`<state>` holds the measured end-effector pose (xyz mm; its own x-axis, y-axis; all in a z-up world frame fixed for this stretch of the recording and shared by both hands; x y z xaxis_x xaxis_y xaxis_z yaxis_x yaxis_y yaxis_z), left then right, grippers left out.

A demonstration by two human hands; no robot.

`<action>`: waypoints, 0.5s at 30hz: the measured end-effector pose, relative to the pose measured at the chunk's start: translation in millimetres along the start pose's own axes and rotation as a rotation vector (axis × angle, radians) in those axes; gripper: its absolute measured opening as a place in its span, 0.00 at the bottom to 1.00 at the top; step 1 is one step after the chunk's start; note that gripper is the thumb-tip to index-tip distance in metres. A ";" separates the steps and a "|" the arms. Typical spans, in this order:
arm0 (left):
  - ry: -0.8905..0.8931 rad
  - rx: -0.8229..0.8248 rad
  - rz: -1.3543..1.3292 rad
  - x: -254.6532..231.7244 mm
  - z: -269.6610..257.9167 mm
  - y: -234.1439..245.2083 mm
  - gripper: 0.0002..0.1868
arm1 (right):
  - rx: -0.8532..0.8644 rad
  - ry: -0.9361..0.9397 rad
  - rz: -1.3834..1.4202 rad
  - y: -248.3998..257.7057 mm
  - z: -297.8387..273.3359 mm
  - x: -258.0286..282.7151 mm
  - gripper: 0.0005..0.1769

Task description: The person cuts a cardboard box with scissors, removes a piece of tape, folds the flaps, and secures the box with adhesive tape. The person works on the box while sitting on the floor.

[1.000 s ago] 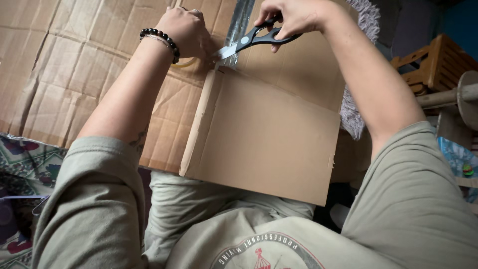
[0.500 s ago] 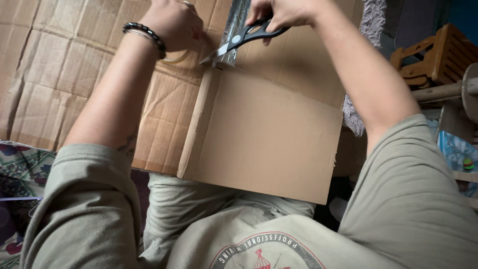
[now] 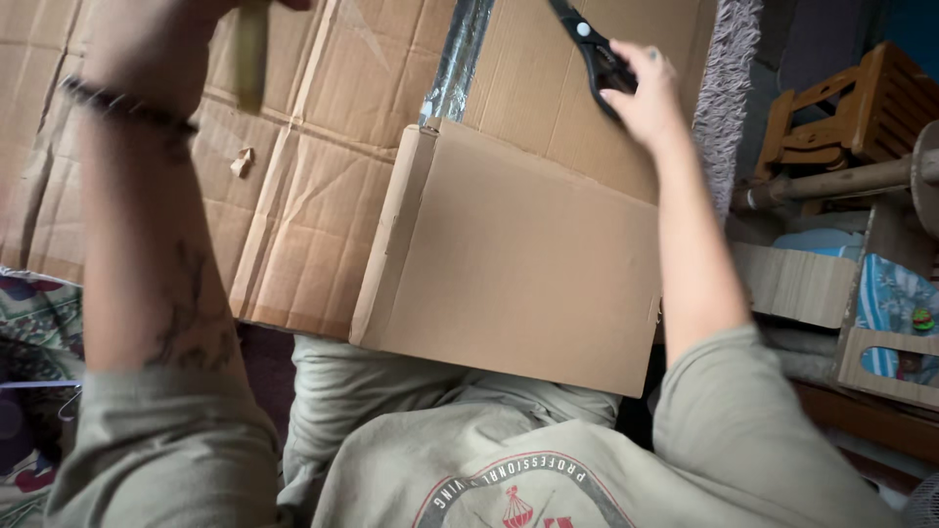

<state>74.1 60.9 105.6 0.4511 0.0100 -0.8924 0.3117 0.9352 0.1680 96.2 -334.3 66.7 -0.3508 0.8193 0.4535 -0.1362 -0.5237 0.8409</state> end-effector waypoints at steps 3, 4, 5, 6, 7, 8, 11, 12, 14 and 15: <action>0.082 -0.013 -0.445 -12.3 -25.4 -0.4 0.09 | -0.205 0.066 -0.139 -4.4 -31.5 46.7 0.15; 0.142 -0.062 -0.531 -11.7 -38.8 -2.9 0.08 | -0.216 -0.057 0.042 -18.7 -39.1 51.4 0.12; 0.183 -0.084 -0.570 -11.7 -50.1 -8.7 0.07 | -0.143 0.154 0.097 -38.0 -47.2 90.7 0.11; 0.231 -0.108 -0.609 -10.8 -63.9 -13.9 0.06 | -0.048 0.325 0.092 -59.3 -51.3 123.0 0.17; 0.259 -0.105 -0.602 -9.3 -74.3 -23.7 0.05 | 0.042 0.284 0.020 -84.0 -49.3 133.8 0.20; 0.303 -0.111 -0.580 -7.3 -85.8 -30.7 0.04 | 0.134 0.244 -0.058 -103.9 -47.2 141.3 0.24; 0.425 -0.144 -0.543 -0.9 -120.5 -42.7 0.04 | 0.159 0.227 0.003 -121.3 -34.3 159.0 0.27; 0.442 -0.162 -0.576 0.3 -131.8 -46.8 0.04 | 0.195 0.202 -0.018 -125.6 -30.9 158.7 0.27; 0.458 -0.186 -0.635 1.3 -151.9 -51.9 0.04 | 0.266 0.152 -0.058 -133.7 -25.1 157.1 0.28; 0.456 -0.192 -0.660 1.0 -160.4 -53.6 0.04 | 0.280 0.147 -0.062 -135.1 -22.7 158.1 0.29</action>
<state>-76.4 67.5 28.6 -0.1712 -0.4590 -0.8718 0.2269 0.8427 -0.4883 38.1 -139.3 18.1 -0.4826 0.7947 0.3681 0.0915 -0.3722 0.9236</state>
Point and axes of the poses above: each hand's wrist, its own z-axis towards the middle knuckle, its own y-axis out of the back of the hand, x = y × z, the point moved 10 cm from there along z, towards the middle knuckle, and after that the axes turned 8 degrees about z, right-handed, at the moved point
